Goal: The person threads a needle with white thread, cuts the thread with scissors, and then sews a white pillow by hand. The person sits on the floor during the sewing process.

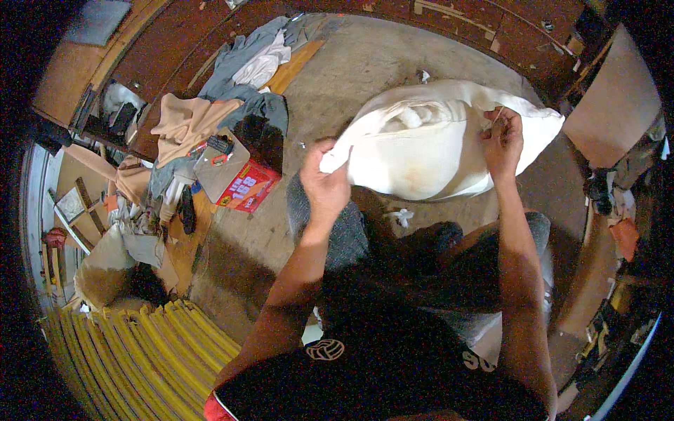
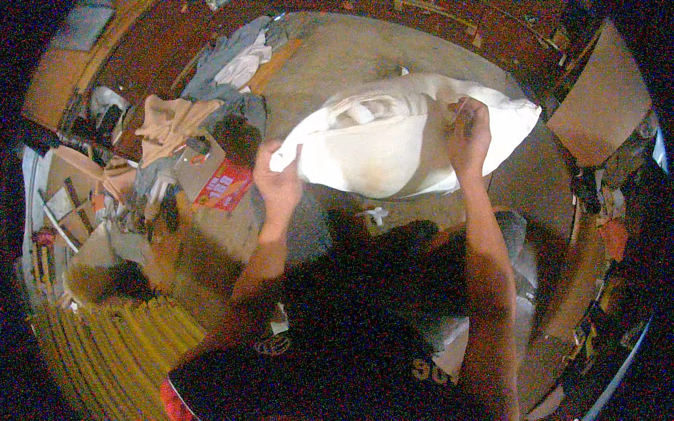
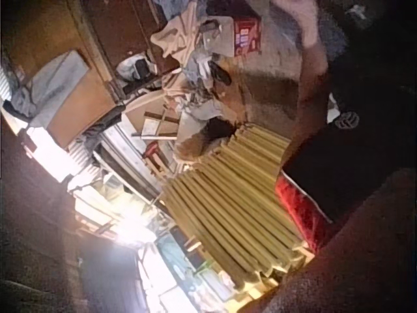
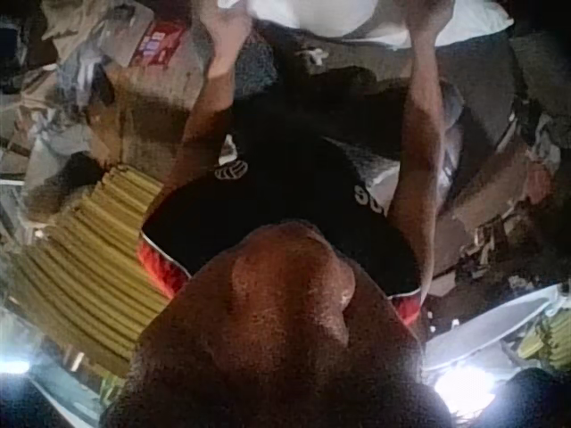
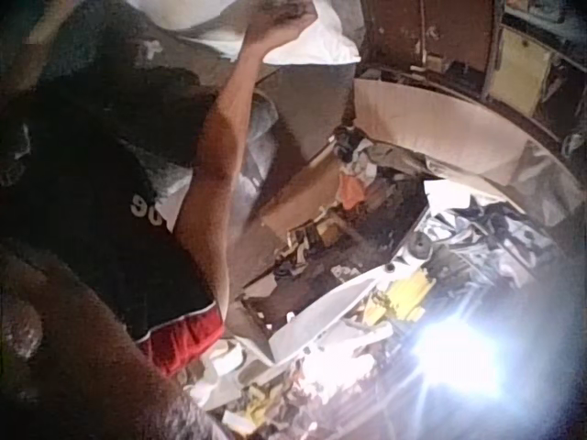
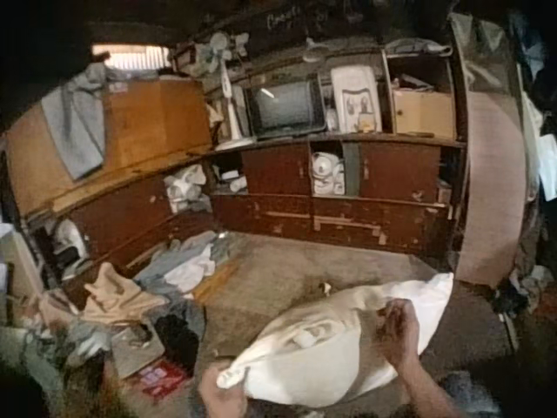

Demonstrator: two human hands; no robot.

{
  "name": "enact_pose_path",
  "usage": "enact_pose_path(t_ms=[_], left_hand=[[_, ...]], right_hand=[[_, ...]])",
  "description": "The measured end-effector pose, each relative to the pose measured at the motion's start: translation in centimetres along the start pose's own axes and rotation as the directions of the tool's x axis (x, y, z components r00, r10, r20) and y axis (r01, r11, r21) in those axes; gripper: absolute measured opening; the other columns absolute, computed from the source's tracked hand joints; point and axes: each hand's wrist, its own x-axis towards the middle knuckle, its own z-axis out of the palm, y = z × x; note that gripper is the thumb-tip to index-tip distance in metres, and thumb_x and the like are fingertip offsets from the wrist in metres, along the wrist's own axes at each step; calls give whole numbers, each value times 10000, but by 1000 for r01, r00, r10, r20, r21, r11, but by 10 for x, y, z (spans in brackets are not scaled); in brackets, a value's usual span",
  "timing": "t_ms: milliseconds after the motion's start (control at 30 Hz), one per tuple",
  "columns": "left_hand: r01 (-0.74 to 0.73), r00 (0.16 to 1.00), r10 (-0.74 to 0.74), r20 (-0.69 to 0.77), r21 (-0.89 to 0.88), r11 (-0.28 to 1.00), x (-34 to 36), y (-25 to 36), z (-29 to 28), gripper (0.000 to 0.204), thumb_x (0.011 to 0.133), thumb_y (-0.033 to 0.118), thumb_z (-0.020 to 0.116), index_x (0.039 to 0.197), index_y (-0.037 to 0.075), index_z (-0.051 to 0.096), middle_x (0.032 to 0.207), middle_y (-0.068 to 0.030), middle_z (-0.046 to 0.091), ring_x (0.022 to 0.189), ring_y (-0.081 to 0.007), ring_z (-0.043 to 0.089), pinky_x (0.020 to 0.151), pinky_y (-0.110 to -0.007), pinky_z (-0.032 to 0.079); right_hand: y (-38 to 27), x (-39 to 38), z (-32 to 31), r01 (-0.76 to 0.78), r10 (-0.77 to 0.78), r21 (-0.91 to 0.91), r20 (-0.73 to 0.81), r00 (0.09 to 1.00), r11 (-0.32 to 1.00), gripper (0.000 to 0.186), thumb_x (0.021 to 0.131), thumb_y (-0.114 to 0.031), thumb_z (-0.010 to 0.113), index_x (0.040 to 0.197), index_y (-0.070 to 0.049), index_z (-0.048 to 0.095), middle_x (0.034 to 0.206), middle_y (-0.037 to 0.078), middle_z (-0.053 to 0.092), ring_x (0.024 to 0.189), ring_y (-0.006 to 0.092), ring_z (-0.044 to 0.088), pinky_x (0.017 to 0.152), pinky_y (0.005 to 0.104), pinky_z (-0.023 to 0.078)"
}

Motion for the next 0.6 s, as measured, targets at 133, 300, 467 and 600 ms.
enact_pose_path(t_ms=[133, 300, 467, 600], left_hand=[[39, 978, -29, -207, 45, 998, 8, -4, -38, 236, 862, 25, 723, 1050, 3, 582, 976, -63, 611, 897, -162, 583, 815, -304, 491], [92, 990, -98, -104, -55, 994, 29, -5, -72, 211, 868, -33, 686, 1048, 2, 583, 1026, -57, 631, 927, -143, 600, 842, -297, 489], [-211, 969, 241, -55, 325, 922, 14, 68, -42, 300, 877, 14, 666, 1165, -28, 593, 1141, -152, 655, 1082, -282, 613, 987, -404, 461], [-639, 655, 475, 588, 95, 763, 23, 122, -18, 267, 786, 94, 725, 1037, 5, 708, 1208, -188, 655, 1184, -426, 573, 1039, -514, 440]], right_hand=[[-70, -4, 7, -130, 118, 121, 99, 988, 984, 123, 1018, -79, 492, 1107, -7, 537, 983, 122, 648, 856, 189, 655, 693, 297, 530], [-66, -24, 11, -265, 204, 309, 217, 955, 913, 150, 1029, -111, 483, 1113, 1, 538, 963, 127, 646, 808, 175, 632, 686, 294, 537], [-49, -42, 12, -295, 227, 217, 291, 929, 931, 196, 991, -146, 536, 1120, -4, 575, 980, 113, 657, 883, 198, 638, 779, 319, 523], [-53, -33, 13, -258, 211, 183, 241, 947, 949, 247, 1000, -175, 539, 1152, 3, 619, 979, 99, 683, 871, 165, 652, 792, 309, 524]])
